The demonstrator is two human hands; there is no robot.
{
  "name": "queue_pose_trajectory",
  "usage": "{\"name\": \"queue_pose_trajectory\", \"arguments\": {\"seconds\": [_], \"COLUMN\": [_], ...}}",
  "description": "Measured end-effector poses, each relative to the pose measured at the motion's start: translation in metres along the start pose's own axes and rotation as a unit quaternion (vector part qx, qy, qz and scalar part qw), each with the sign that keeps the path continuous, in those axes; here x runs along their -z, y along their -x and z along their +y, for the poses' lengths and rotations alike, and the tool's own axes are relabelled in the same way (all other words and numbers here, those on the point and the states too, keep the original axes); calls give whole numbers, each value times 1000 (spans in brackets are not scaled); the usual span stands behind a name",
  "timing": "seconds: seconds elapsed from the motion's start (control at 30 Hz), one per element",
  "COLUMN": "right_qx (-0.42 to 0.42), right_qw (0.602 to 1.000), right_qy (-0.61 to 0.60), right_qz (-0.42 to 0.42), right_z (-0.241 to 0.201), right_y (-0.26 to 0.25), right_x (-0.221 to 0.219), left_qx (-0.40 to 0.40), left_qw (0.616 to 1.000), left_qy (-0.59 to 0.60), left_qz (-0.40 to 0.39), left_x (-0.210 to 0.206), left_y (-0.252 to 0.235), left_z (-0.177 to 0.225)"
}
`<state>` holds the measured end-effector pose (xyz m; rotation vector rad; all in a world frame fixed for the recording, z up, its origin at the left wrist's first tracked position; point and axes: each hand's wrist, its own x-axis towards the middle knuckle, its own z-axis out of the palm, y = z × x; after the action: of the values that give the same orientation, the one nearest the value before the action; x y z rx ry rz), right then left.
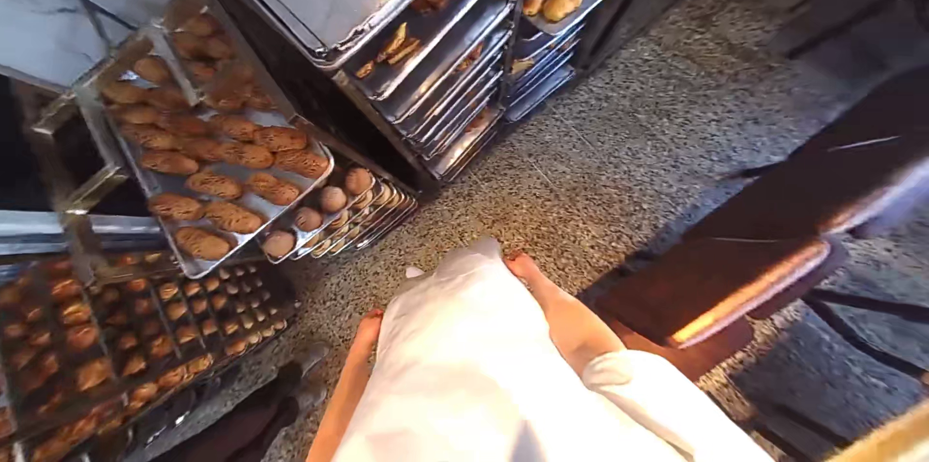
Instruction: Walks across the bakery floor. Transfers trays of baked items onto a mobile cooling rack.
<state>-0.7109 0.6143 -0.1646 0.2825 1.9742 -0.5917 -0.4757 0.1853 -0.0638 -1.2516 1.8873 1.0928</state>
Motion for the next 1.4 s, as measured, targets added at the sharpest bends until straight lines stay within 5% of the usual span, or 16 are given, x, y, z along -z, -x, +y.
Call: {"name": "queue_pose_trajectory", "arguments": {"seconds": [0.27, 0.67, 0.93, 1.03, 1.4], "right_qx": [9, 62, 156, 118, 163], "right_qw": [1000, 995, 961, 964, 963], "right_qy": [28, 81, 228, 238, 214], "right_qz": [9, 2, 0, 21, -15], "right_z": [-3, -44, -67, -50, -107], "right_y": [-13, -16, 21, 13, -14], "right_x": [4, -4, -6, 11, -15], "left_qx": [15, 81, 77, 62, 104], "left_qw": [999, 988, 980, 981, 959], "left_qy": [44, 103, 169, 179, 260], "left_qz": [9, 78, 73, 51, 39], "left_x": [-5, -11, -28, -40, -40], "left_y": [10, 10, 18, 13, 48], "left_z": [3, -44, -77, -55, -105]}}
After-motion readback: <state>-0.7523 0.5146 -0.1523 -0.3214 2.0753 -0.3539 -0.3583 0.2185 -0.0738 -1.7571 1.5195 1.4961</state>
